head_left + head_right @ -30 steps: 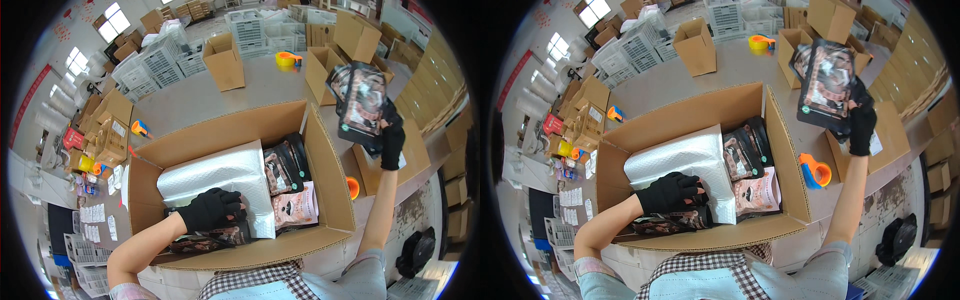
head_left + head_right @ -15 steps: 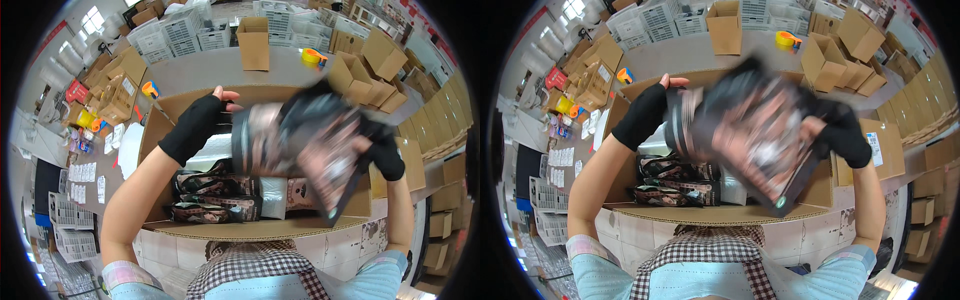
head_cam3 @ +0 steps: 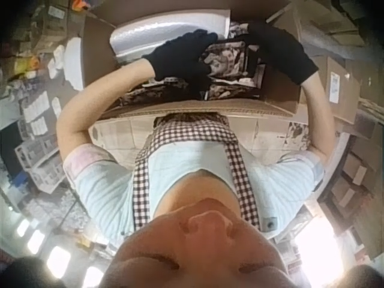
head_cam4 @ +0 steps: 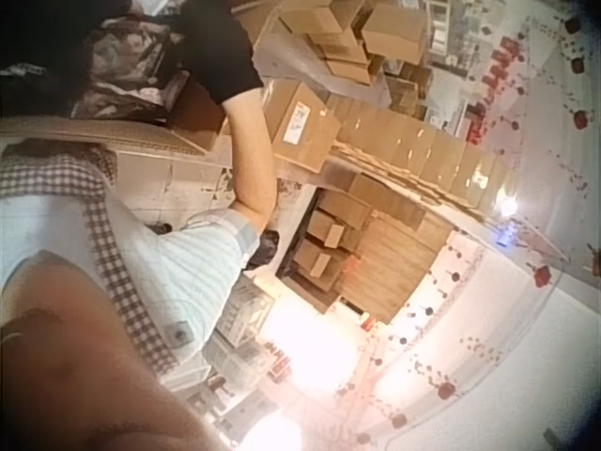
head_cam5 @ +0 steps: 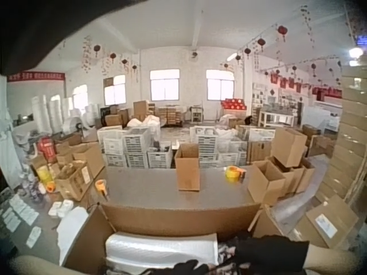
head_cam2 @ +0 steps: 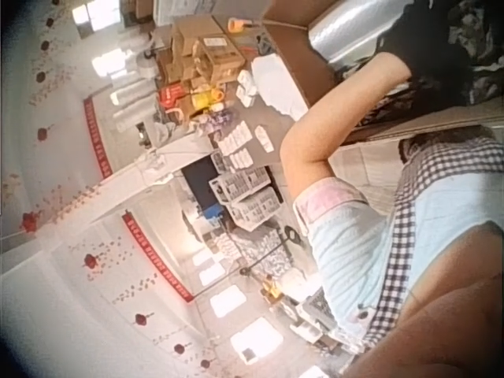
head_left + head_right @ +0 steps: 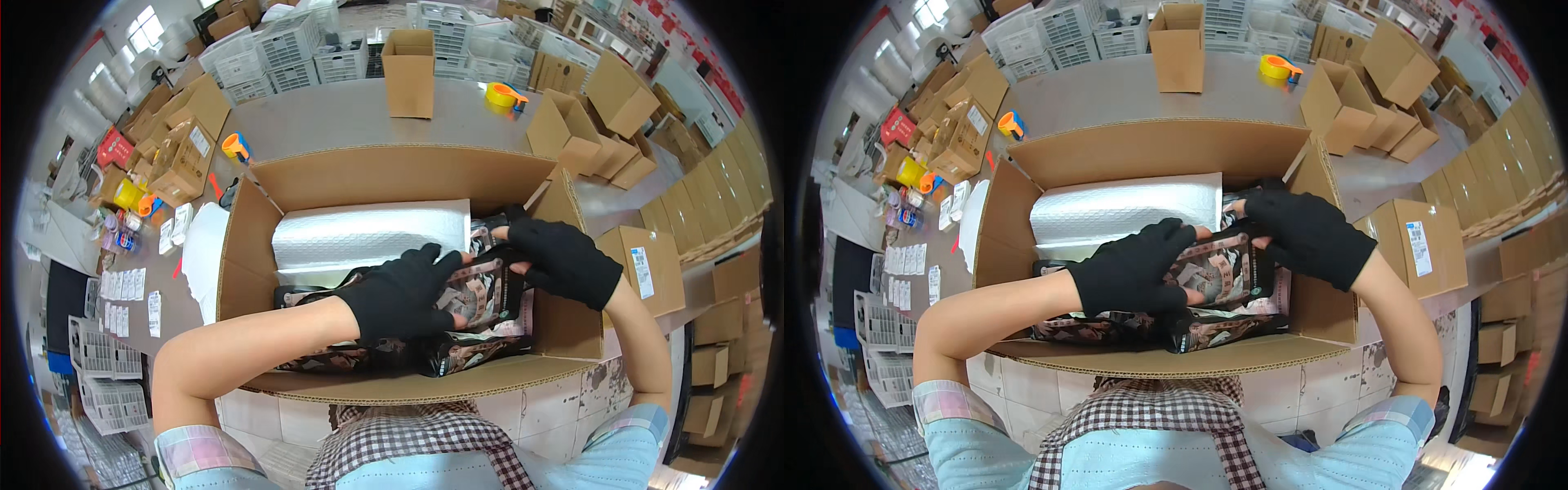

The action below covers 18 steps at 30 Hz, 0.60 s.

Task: The recorder is packaging individual product pouches into a cardboard box and sealing it.

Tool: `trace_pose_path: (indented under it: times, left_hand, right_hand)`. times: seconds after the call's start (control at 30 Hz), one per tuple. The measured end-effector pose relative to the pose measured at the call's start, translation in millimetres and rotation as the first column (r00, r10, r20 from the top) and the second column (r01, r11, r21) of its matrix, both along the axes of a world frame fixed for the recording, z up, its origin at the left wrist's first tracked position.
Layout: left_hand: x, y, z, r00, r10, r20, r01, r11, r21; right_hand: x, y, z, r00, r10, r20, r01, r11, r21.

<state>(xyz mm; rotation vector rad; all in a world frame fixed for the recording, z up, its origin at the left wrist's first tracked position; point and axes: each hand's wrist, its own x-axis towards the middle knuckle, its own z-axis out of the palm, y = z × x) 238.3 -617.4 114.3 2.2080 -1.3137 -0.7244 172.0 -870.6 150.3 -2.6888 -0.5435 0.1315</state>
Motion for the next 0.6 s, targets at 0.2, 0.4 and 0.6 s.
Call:
trace_pose_path:
  times: [0.2, 0.4, 0.6]
  left_hand:
    - [18, -5, -25, 0.974, 0.194, -0.115, -0.168, 0.964, 0.208]
    - [3, -15, -17, 0.991, -0.125, -0.049, 0.129, 0.989, 0.071]
    - [5, -33, -21, 0.965, -0.264, -0.009, 0.263, 0.963, -0.049]
  right_hand:
    - [15, 8, 8, 0.981, -0.169, -0.098, 0.139, 0.957, -0.254]
    - [17, -9, 24, 0.997, -0.071, 0.037, 0.072, 0.997, -0.029]
    - [12, -24, 47, 0.978, -0.204, 0.039, 0.203, 0.978, 0.041]
